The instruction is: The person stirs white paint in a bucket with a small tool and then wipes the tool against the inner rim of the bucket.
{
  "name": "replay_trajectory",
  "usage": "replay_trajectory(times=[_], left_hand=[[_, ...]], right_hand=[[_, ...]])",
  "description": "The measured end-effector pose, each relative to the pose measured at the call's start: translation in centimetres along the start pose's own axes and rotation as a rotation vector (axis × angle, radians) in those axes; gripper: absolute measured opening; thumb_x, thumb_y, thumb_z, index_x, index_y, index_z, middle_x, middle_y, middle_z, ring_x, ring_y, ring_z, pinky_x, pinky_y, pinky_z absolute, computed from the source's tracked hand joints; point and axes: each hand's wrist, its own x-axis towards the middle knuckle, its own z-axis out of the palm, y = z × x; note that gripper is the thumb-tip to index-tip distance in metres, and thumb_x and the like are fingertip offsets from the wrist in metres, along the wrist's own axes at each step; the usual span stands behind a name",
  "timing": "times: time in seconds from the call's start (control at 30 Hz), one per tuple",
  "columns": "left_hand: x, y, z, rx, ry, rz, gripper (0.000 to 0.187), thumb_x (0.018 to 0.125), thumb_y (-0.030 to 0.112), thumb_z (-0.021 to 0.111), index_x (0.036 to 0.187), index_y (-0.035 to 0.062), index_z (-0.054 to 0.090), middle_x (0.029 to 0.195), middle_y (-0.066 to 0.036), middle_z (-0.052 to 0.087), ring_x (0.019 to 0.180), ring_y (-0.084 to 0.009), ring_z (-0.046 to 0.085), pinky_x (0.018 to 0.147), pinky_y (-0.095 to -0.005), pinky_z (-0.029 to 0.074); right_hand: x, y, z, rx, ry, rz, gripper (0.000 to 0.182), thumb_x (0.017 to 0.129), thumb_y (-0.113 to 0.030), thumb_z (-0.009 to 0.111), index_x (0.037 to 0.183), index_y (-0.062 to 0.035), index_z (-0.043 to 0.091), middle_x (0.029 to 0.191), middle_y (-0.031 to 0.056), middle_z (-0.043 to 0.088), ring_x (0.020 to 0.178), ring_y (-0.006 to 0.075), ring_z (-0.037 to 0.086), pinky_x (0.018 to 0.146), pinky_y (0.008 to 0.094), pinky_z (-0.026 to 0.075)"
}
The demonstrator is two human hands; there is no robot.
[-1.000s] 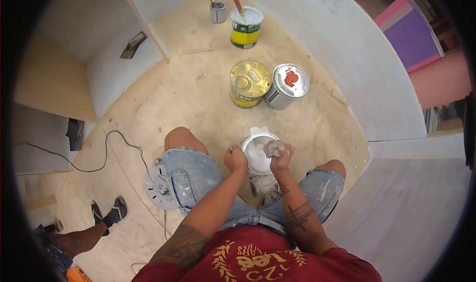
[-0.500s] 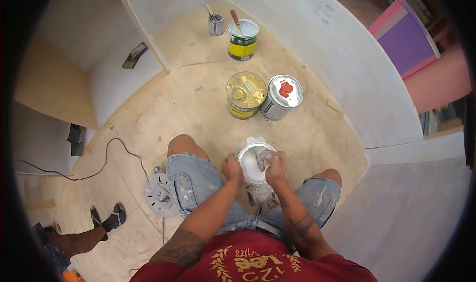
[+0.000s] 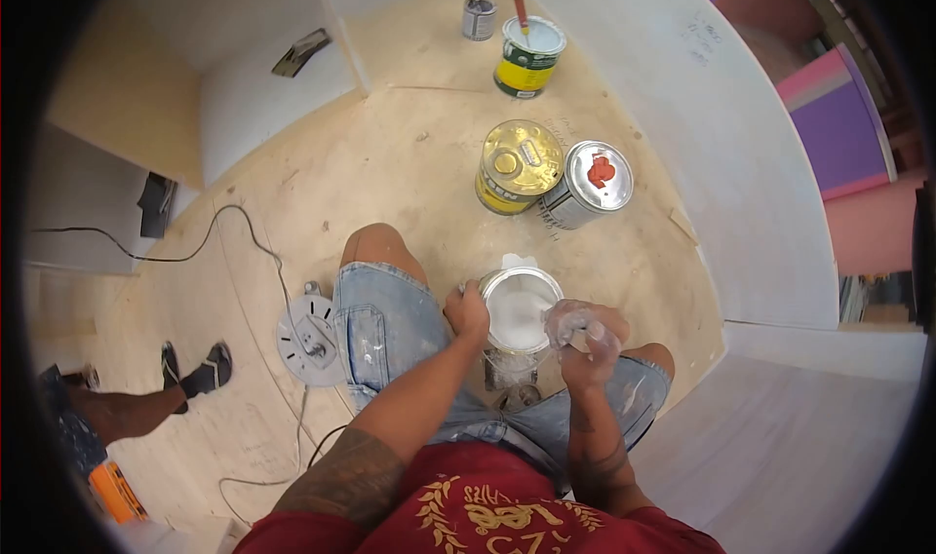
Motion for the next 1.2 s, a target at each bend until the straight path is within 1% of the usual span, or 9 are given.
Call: replay_trajectory(times=[0.23,0.33,0.43,0.5,0.6,0.67,0.77,0.97,1.2], left_hand=[[0.1,0.4,0.0,0.049,-0.007,0.022,0.042,0.081,0.031,0.058,0.099,-0.0059,0.068,0.095,-0.027,0.069,0.091,-0.0385,0.067,0.087,-0.0423,0.048],[0.5,-0.3,0.3,0.061,0.005,0.037,0.043,0.080,0.032,0.059,0.098,-0.0060,0.068,0.095,-0.028,0.069,0.091,-0.0397,0.067,0.086,-0.0429,0.048],[0.3,-0.2,0.1,0.071,-0.015,0.049,0.044,0.080,0.033,0.059,0.096,-0.0066,0.068,0.093,-0.029,0.068,0.092,-0.0406,0.067,0.085,-0.0437,0.048],[0.0,-0.2,-0.1,0.054,-0.026,0.047,0.045,0.080,0.034,0.059,0.095,-0.0070,0.068,0.093,-0.029,0.068,0.093,-0.0409,0.067,0.085,-0.0441,0.048],[0.8,-0.1,0.3,0.056,0.060,0.079,0.044,0.079,0.034,0.059,0.093,-0.0074,0.068,0.091,-0.029,0.068,0.091,-0.0411,0.067,0.084,-0.0448,0.048],[1.2,-1.3,0.2,0.123,0.023,0.038,0.044,0.079,0.033,0.060,0.094,-0.0073,0.068,0.092,-0.029,0.068,0.091,-0.0410,0.066,0.084,-0.0444,0.048],[-0.5,1.2,-0.3,0.051,0.020,0.029,0.044,0.078,0.033,0.060,0.094,-0.0073,0.068,0.093,-0.029,0.068,0.090,-0.0403,0.066,0.085,-0.0432,0.048],[0.0,0.3,-0.1,-0.033,-0.034,0.044,0.045,0.081,0.032,0.058,0.098,-0.0094,0.067,0.098,-0.027,0.069,0.090,-0.0370,0.065,0.085,-0.0416,0.047],[0.9,-2.3,0.6,-0.144,-0.153,0.108,0.045,0.082,0.031,0.058,0.100,-0.0091,0.067,0.100,-0.026,0.068,0.090,-0.0351,0.064,0.085,-0.0415,0.047]], right_hand=[[-3.2,9.3,-1.8,-0.529,0.169,-0.167,0.047,0.093,-0.031,0.051,0.062,0.0035,0.054,0.054,0.0109,0.053,0.047,0.0197,0.051,0.045,0.0297,0.039],[-2.5,4.5,-1.0,-0.264,0.055,0.200,0.031,0.090,-0.019,0.053,0.067,0.0015,0.052,0.056,0.0098,0.050,0.045,0.0199,0.047,0.043,0.0299,0.034],[-1.6,3.1,0.0,-0.211,-0.078,-0.107,0.033,0.090,-0.021,0.050,0.067,0.0016,0.054,0.056,0.0105,0.052,0.045,0.0225,0.048,0.042,0.0318,0.035],[-3.7,9.4,-1.2,-0.510,0.147,-0.363,0.037,0.089,-0.024,0.049,0.064,0.0020,0.054,0.055,0.0109,0.051,0.045,0.0231,0.050,0.043,0.0336,0.037],[-6.1,11.3,-1.2,-0.620,-0.131,-0.235,0.033,0.087,-0.019,0.050,0.062,0.0016,0.055,0.055,0.0117,0.051,0.045,0.0250,0.052,0.043,0.0338,0.039],[-4.7,5.5,4.0,-0.626,-0.177,-0.058,0.025,0.084,-0.012,0.052,0.063,0.0015,0.057,0.057,0.0141,0.054,0.047,0.0277,0.055,0.045,0.0352,0.041],[-2.6,-0.7,6.7,-0.522,-0.195,-0.174,0.011,0.071,-0.008,0.057,0.062,-0.0022,0.054,0.058,0.0148,0.054,0.050,0.0310,0.056,0.047,0.0368,0.045],[-3.4,7.8,2.1,-0.718,-0.070,-0.087,0.011,0.072,-0.007,0.056,0.064,0.0004,0.057,0.058,0.0183,0.055,0.048,0.0332,0.056,0.048,0.0370,0.047],[-0.8,2.9,4.6,-0.637,-0.066,-0.198,0.017,0.071,-0.012,0.056,0.058,-0.0022,0.054,0.055,0.0181,0.055,0.047,0.0319,0.057,0.048,0.0381,0.048]])
